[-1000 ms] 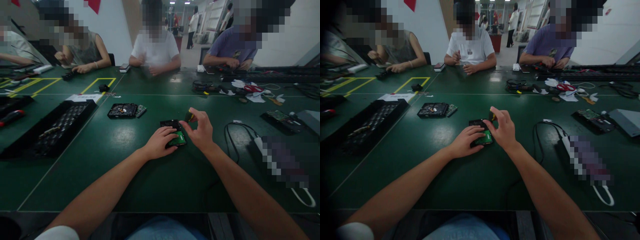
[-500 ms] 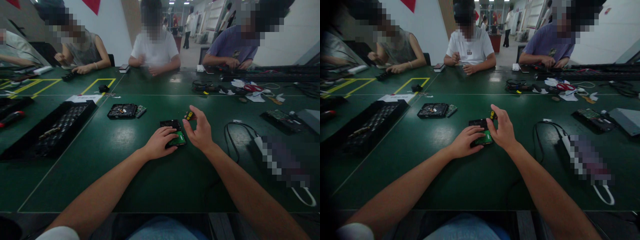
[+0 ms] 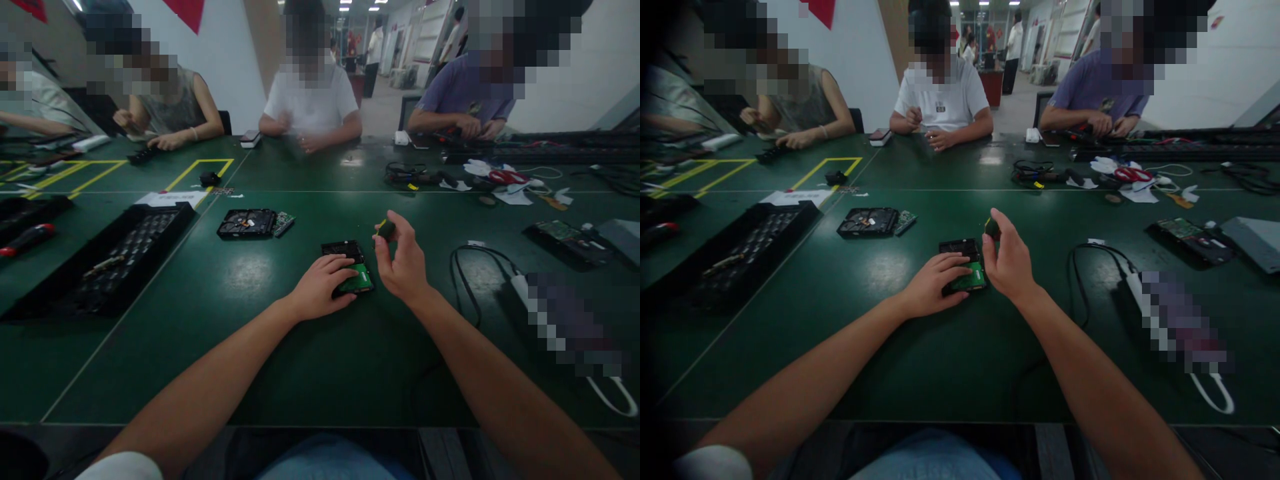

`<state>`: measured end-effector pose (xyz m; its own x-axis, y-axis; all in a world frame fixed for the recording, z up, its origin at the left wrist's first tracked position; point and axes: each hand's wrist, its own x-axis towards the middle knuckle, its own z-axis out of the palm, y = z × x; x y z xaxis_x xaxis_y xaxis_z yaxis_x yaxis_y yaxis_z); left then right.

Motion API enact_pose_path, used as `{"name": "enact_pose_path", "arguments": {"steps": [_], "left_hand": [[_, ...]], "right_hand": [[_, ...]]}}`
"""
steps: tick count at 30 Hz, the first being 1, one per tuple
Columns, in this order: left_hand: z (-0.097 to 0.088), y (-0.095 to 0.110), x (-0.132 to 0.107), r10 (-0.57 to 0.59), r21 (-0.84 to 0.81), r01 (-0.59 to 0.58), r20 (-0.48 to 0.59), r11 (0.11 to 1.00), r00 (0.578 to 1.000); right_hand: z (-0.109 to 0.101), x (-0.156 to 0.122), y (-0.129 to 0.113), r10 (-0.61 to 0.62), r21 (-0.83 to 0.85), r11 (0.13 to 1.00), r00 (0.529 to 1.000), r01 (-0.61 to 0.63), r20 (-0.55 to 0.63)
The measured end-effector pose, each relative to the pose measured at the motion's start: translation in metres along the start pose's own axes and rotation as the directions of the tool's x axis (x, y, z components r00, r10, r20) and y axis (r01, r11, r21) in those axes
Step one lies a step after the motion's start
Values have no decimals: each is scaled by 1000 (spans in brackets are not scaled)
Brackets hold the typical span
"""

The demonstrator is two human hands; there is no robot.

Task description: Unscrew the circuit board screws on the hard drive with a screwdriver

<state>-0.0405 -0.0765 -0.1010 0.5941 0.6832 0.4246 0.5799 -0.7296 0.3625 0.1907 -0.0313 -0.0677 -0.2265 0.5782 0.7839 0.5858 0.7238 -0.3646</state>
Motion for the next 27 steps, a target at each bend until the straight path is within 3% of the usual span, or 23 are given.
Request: {"name": "enact_pose_path", "arguments": {"steps": [5, 10, 17, 27], "left_hand": [[0, 0, 0, 5, 3, -5, -10, 1000, 1000], [0, 0, 0, 5, 5, -5, -9, 1000, 1000], [0, -1, 0, 14, 4, -14, -10, 1000, 1000], [1, -2, 0, 12, 9, -12, -3, 1000, 1000]], "right_hand": [[-7, 6, -7, -84, -74, 994, 995, 80, -59], [-8, 6, -10, -82, -93, 993, 991, 73, -105], [-3, 0, -4, -8, 15, 1000, 996, 9, -94], [-6, 6, -7, -101, -90, 992, 980, 87, -171]]}}
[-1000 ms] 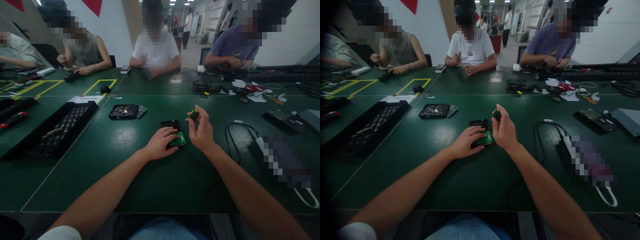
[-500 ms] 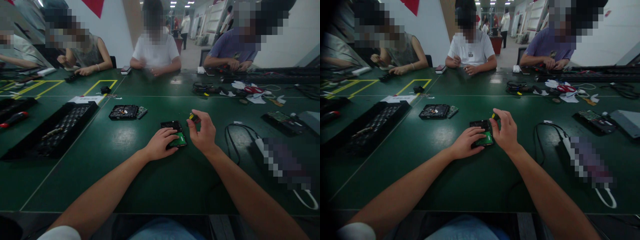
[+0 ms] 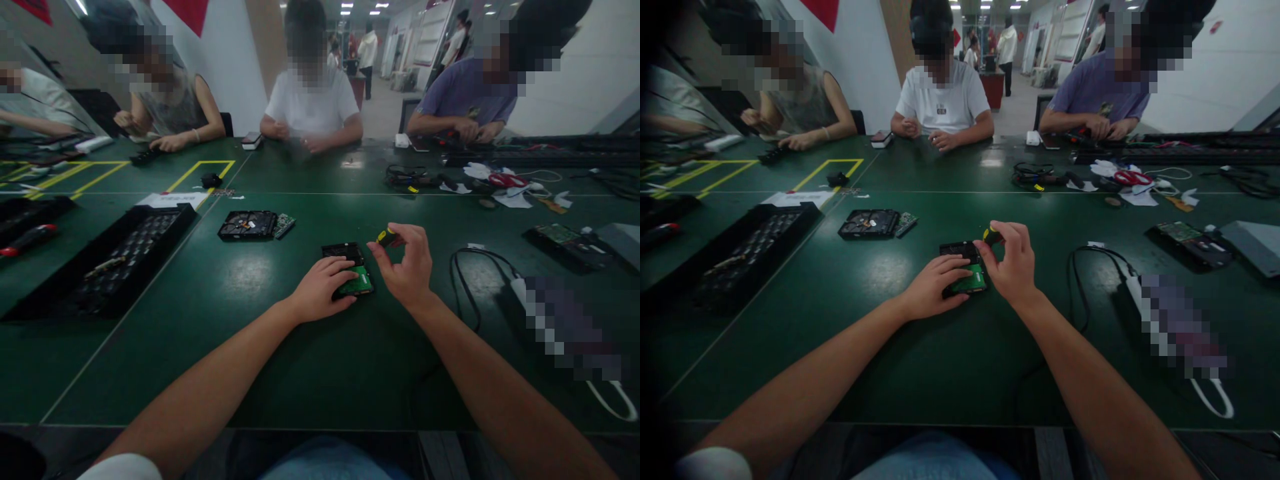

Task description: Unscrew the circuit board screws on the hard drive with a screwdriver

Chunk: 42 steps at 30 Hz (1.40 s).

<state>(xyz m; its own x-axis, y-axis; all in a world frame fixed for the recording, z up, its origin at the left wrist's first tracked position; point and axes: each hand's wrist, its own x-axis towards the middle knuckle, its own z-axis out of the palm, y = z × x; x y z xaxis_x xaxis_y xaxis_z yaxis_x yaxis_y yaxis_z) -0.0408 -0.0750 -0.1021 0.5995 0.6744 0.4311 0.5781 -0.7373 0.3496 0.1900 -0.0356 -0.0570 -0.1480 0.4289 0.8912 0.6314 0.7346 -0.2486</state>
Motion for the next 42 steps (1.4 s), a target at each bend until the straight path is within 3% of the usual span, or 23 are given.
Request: {"name": "enact_pose_path", "arguments": {"steps": [4, 12, 18, 24, 31, 37, 42], "left_hand": [[0, 1, 0, 0, 0, 0, -6, 1000, 1000], [-1, 1, 0, -13, -7, 13, 12, 1000, 1000], [-2, 1, 1, -15, 5, 14, 22, 1000, 1000], [-2, 3, 4, -30, 43, 30, 16, 999, 999], [3, 0, 12, -79, 62, 78, 10, 995, 997], [3, -8, 22, -85, 47, 84, 25, 995, 996], [6, -13, 24, -90, 34, 89, 18, 995, 996]], "right_hand": [[0, -1, 1, 17, 2, 1000, 1000, -17, -6], [0, -5, -2, 64, 57, 996, 988, -73, 138], [-7, 9, -7, 67, 1, 998, 994, -68, 82], [-7, 29, -6, 98, -10, 995, 983, -97, 157], [-8, 60, 6, 307, 66, 934, 885, -351, 351], [-13, 91, 7, 303, 104, 910, 816, -401, 493], [-19, 101, 8, 327, 110, 877, 748, -468, 577]]}}
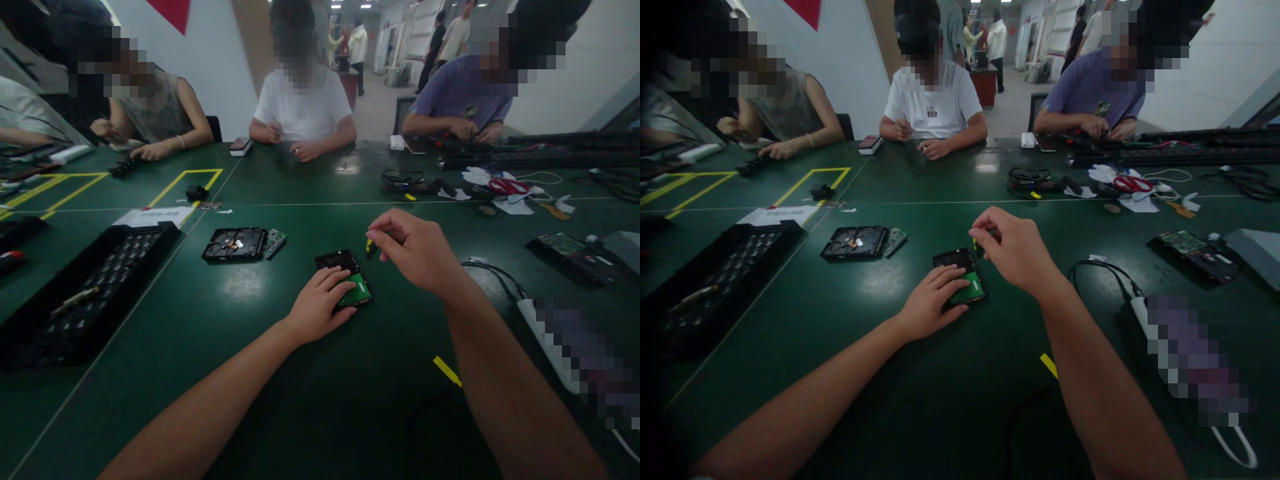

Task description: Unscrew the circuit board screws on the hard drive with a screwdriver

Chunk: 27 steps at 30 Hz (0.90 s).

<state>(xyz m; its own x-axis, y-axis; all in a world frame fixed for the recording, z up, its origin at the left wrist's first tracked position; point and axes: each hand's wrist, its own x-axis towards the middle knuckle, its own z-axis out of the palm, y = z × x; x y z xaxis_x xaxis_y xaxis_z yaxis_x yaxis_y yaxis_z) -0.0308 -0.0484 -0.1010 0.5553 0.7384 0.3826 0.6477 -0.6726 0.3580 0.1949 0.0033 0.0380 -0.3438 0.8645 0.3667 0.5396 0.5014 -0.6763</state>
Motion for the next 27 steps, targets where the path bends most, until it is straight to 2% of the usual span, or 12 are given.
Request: {"name": "enact_pose_path", "arguments": {"steps": [6, 14, 27], "left_hand": [[-2, 1, -2, -21, -26, 21, 11, 999, 1000], [-11, 4, -2, -39, -24, 42, 111, 999, 993], [-13, 6, -1, -61, -30, 67, 162, 997, 985]], "right_hand": [[-1, 2, 10, 80, 90, 993, 997, -80, 1], [-6, 3, 11, 172, 181, 967, 984, -177, 42], [-16, -1, 11, 227, 184, 953, 969, -242, 98]]}}
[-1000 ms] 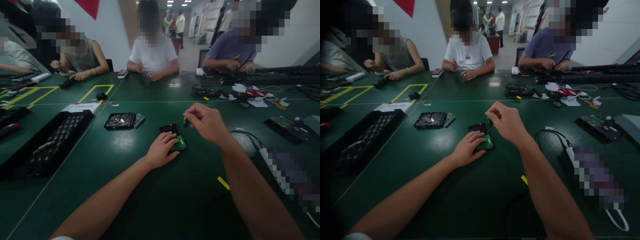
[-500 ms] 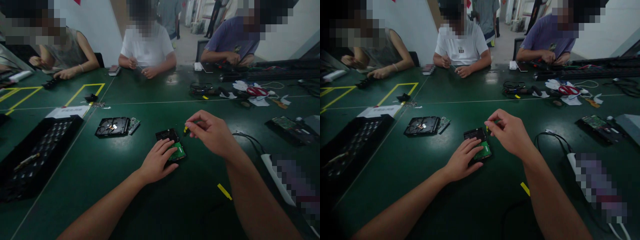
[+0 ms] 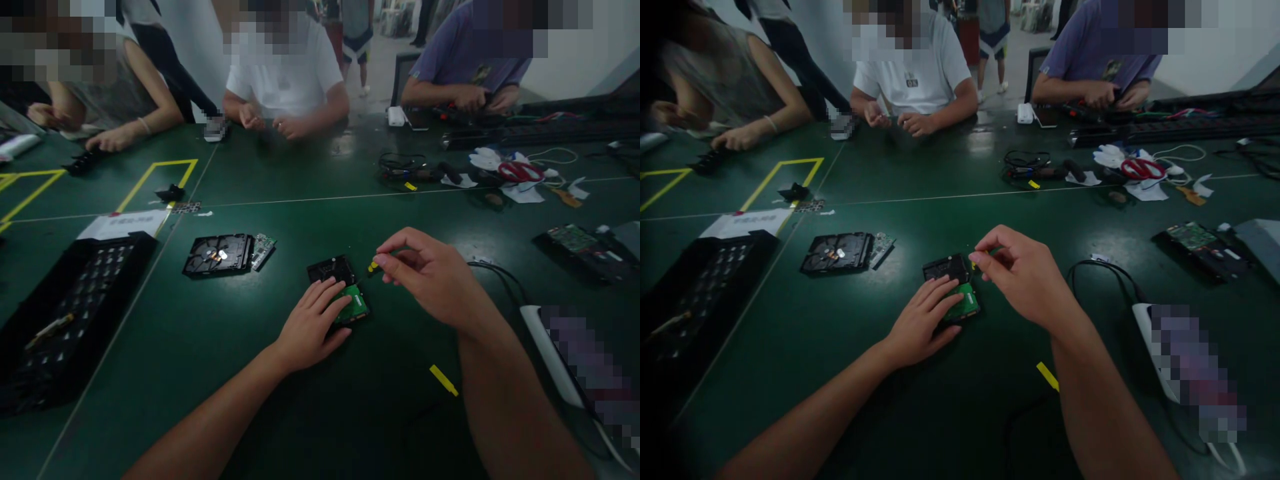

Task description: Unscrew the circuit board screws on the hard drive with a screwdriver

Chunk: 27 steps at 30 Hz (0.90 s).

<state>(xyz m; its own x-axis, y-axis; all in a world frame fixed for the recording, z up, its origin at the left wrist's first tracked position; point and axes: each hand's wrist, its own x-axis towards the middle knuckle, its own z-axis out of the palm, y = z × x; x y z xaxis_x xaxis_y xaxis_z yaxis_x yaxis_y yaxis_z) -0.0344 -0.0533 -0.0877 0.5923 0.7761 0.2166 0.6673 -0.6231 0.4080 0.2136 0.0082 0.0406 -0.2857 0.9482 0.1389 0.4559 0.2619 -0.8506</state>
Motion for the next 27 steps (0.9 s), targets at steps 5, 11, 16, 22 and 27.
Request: {"name": "enact_pose_path", "arguments": {"steps": [5, 11, 16, 22, 27], "left_hand": [[1, 0, 0, 11, 11, -11, -3, 1000, 1000], [5, -1, 0, 18, 35, -17, -26, 999, 999], [5, 0, -1, 31, 30, -30, -50, 999, 998], [8, 0, 0, 20, 29, -18, -70, 999, 997], [8, 0, 0, 11, 7, -10, -71, 1000, 997]], "right_hand": [[0, -1, -5, -36, -52, 998, 999, 36, 0], [-5, -6, -11, -70, -126, 989, 997, 72, 18], [0, -8, -17, -78, -163, 983, 997, 82, 28], [7, -5, -16, -41, -136, 990, 998, 35, -39], [7, -6, -15, 12, -102, 995, 999, -17, -43]]}}
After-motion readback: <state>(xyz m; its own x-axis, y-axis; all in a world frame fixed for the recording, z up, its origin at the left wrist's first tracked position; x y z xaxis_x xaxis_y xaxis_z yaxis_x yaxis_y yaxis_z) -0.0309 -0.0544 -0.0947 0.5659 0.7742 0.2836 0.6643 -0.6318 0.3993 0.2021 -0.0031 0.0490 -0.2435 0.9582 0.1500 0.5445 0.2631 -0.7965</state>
